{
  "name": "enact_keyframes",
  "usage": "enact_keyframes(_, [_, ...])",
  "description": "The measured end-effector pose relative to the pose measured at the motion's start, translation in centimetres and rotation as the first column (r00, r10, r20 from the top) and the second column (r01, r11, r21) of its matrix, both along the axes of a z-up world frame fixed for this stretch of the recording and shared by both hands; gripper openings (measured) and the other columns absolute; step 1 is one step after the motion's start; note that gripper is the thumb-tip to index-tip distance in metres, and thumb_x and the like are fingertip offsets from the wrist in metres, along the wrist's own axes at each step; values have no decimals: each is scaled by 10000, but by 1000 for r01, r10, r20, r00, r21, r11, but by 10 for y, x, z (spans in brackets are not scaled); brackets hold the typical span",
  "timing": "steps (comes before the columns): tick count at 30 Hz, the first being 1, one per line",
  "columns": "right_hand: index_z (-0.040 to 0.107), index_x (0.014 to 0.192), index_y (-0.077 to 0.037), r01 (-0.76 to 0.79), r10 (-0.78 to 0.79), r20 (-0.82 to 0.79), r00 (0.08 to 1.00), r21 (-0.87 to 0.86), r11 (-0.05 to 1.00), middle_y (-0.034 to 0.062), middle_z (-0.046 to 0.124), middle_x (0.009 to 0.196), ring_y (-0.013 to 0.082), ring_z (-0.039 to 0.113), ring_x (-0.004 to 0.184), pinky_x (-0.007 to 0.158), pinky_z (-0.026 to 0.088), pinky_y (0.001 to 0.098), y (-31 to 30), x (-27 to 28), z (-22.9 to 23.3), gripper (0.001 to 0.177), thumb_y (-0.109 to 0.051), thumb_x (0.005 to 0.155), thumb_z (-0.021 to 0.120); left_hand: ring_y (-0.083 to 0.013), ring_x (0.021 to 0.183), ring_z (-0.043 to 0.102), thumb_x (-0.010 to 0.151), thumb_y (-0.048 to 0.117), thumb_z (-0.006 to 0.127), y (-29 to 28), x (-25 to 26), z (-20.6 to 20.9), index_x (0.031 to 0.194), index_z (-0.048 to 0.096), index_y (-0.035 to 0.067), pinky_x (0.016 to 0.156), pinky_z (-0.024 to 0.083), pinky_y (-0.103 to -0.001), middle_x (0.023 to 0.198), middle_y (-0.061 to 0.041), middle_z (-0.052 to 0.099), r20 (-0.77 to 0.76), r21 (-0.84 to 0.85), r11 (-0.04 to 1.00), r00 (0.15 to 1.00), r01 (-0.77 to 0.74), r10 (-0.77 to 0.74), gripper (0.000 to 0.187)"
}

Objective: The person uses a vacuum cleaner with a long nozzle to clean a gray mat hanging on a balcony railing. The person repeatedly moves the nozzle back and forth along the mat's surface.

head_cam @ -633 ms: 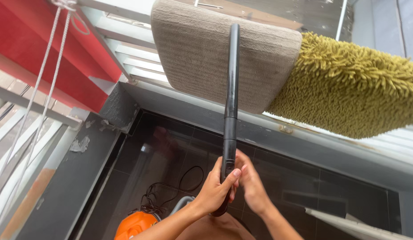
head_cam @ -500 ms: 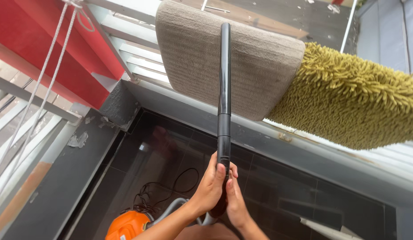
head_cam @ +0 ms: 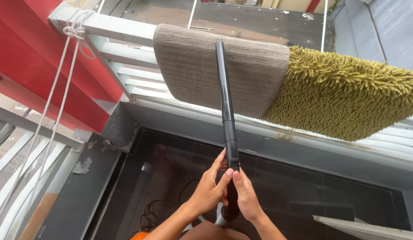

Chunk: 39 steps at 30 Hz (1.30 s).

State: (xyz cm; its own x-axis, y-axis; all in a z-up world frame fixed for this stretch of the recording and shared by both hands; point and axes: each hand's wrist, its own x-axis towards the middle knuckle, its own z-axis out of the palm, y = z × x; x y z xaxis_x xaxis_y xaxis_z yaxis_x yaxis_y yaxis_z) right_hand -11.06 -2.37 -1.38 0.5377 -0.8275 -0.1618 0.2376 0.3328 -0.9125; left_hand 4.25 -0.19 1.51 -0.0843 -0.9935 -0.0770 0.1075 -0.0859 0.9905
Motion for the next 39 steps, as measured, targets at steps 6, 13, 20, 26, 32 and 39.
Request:
enact_keyframes(6, [562, 1062, -19, 64, -65, -74, 995, -19, 998, 70, 613, 691, 154, 609, 538, 524, 527, 288, 13, 28, -9, 527, -515, 1064, 382, -46, 493, 524, 1037, 284, 474, 10, 20, -2, 1627, 258, 150, 434, 476, -206, 1319, -92, 688, -119, 66, 997, 993, 36, -28, 643])
enact_keyframes(13, [622, 1015, -16, 144, -139, -66, 988, 63, 988, 65, 619, 686, 146, 605, 560, 541, 513, 277, 27, 45, -4, 536, -506, 1046, 407, -39, 575, 521, 1051, 267, 476, 21, 35, -11, 1648, 232, 173, 474, 465, -197, 1346, -71, 683, -168, 108, 990, 983, 92, -73, 651])
enact_keyframes(20, [641, 972, -12, 162, -160, -53, 986, 34, 986, 62, 625, 704, 134, 592, 597, 570, 504, 267, 40, 75, -6, 550, -505, 1052, 410, -54, 570, 517, 1035, 256, 462, 30, 61, -24, 1660, 66, 223, 483, 474, -201, 1377, -90, 658, -127, 56, 994, 988, 99, -91, 741])
enact_keyframes(26, [616, 972, -42, 199, -194, -69, 979, 74, 977, 54, 595, 662, 132, 560, 549, 524, 474, 264, 51, 95, -8, 507, -495, 1057, 406, -44, 568, 527, 1046, 259, 455, 38, 78, -27, 1658, 60, 227, 485, 487, -194, 1406, -85, 641, -163, 66, 992, 982, 106, -94, 729])
enact_keyframes(32, [598, 985, -40, 210, -209, -11, 978, 75, 975, 67, 613, 720, 138, 573, 569, 545, 496, 276, 47, 100, 3, 517, -504, 1076, 388, -17, 517, 504, 1047, 265, 481, 30, 78, -14, 1654, 51, 240, 414, 453, -182, 1320, -78, 673, -171, 98, 988, 980, 117, -99, 744])
enact_keyframes(39, [631, 1065, -22, 236, -239, 11, 971, 122, 964, 66, 636, 771, 138, 598, 635, 610, 514, 288, 48, 82, 6, 578, -521, 1038, 342, -11, 550, 464, 1063, 256, 487, 26, 62, -12, 1666, 63, 246, 425, 425, -188, 1134, -31, 659, -193, 33, 992, 975, 118, -110, 737])
